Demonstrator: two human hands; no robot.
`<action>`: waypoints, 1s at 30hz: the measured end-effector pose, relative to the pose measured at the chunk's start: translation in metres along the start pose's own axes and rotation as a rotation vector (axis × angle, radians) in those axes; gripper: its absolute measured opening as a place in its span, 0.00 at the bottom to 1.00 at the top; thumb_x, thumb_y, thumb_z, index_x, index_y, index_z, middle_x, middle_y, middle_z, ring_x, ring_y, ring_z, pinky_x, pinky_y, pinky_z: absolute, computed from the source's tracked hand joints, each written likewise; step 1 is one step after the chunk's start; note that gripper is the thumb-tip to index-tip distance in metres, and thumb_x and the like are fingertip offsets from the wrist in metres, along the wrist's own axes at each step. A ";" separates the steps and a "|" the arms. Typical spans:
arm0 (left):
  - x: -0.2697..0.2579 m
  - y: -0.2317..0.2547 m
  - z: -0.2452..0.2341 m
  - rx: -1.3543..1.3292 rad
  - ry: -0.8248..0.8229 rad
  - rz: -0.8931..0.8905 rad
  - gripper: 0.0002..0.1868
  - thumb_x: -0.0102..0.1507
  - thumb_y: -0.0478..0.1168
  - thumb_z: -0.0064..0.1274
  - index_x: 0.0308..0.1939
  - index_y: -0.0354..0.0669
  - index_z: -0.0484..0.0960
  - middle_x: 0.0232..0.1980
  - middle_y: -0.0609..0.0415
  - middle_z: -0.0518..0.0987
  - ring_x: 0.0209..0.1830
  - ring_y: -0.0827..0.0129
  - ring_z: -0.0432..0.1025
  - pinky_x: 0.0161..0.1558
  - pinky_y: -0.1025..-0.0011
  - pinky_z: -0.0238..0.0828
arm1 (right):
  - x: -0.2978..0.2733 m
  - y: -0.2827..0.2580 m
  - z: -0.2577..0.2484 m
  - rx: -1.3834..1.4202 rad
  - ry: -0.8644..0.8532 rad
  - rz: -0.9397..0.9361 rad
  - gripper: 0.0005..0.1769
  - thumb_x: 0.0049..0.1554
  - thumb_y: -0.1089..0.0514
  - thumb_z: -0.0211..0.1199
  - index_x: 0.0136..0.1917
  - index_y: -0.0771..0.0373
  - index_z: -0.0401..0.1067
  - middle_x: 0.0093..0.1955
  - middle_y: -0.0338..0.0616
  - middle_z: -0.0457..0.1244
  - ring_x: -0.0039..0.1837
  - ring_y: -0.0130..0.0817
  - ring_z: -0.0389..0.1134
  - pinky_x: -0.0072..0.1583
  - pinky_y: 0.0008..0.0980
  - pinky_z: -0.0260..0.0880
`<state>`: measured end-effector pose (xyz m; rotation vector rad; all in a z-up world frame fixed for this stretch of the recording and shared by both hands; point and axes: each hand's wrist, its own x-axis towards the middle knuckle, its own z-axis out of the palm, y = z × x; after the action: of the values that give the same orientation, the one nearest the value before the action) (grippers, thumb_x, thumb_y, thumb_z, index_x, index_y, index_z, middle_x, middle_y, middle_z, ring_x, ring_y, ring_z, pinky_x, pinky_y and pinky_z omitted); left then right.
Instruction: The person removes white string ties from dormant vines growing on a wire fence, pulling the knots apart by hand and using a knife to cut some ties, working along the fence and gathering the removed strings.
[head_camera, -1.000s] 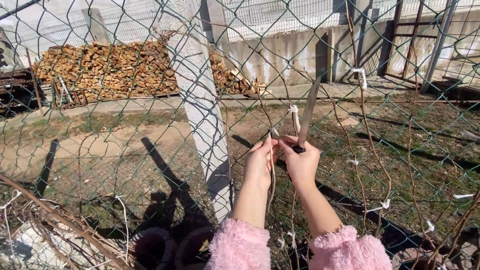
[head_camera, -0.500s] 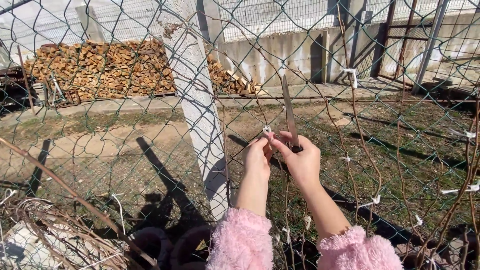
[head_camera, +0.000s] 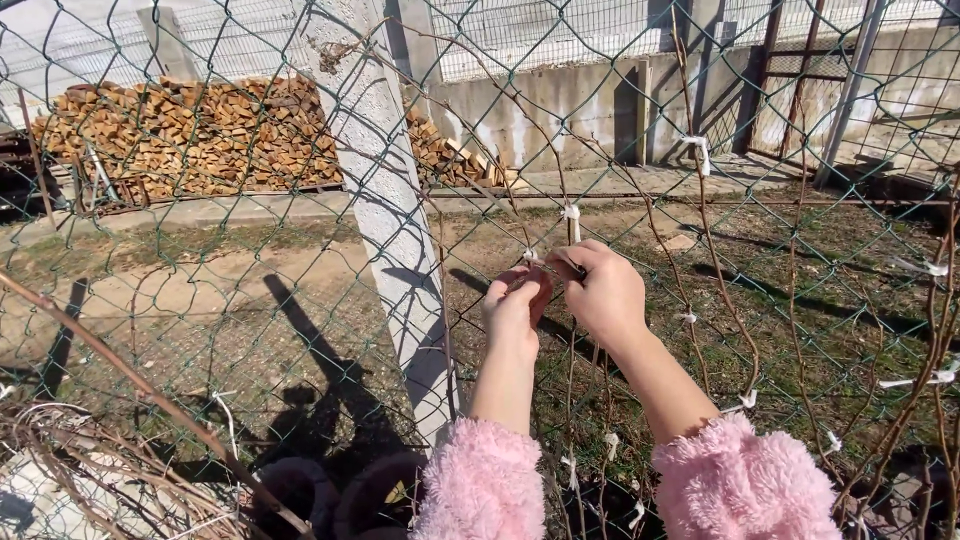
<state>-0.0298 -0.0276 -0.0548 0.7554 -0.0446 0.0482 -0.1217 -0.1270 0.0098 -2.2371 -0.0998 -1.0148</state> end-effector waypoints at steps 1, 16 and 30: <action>-0.002 0.002 0.001 0.000 0.003 -0.002 0.14 0.57 0.29 0.66 0.45 0.37 0.80 0.37 0.45 0.82 0.36 0.59 0.81 0.45 0.64 0.83 | 0.002 0.003 0.002 0.000 -0.003 0.001 0.08 0.62 0.56 0.61 0.51 0.46 0.80 0.52 0.32 0.71 0.53 0.43 0.73 0.54 0.40 0.73; 0.023 0.012 -0.004 0.225 0.063 -0.036 0.07 0.50 0.26 0.61 0.20 0.31 0.77 0.15 0.50 0.67 0.18 0.71 0.69 0.37 0.66 0.80 | 0.004 0.016 0.028 -0.052 -0.012 0.004 0.02 0.57 0.56 0.67 0.43 0.49 0.78 0.46 0.34 0.68 0.48 0.45 0.74 0.49 0.40 0.74; -0.022 0.030 0.008 0.300 0.072 0.004 0.09 0.61 0.38 0.65 0.41 0.36 0.87 0.28 0.46 0.76 0.26 0.69 0.71 0.37 0.67 0.80 | 0.025 -0.004 0.040 0.446 -0.035 0.526 0.10 0.46 0.53 0.76 0.35 0.59 0.80 0.25 0.42 0.66 0.28 0.28 0.62 0.35 0.23 0.60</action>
<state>-0.0537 -0.0116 -0.0299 1.0532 0.0303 0.0875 -0.0798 -0.1046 0.0100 -1.7371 0.2180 -0.5942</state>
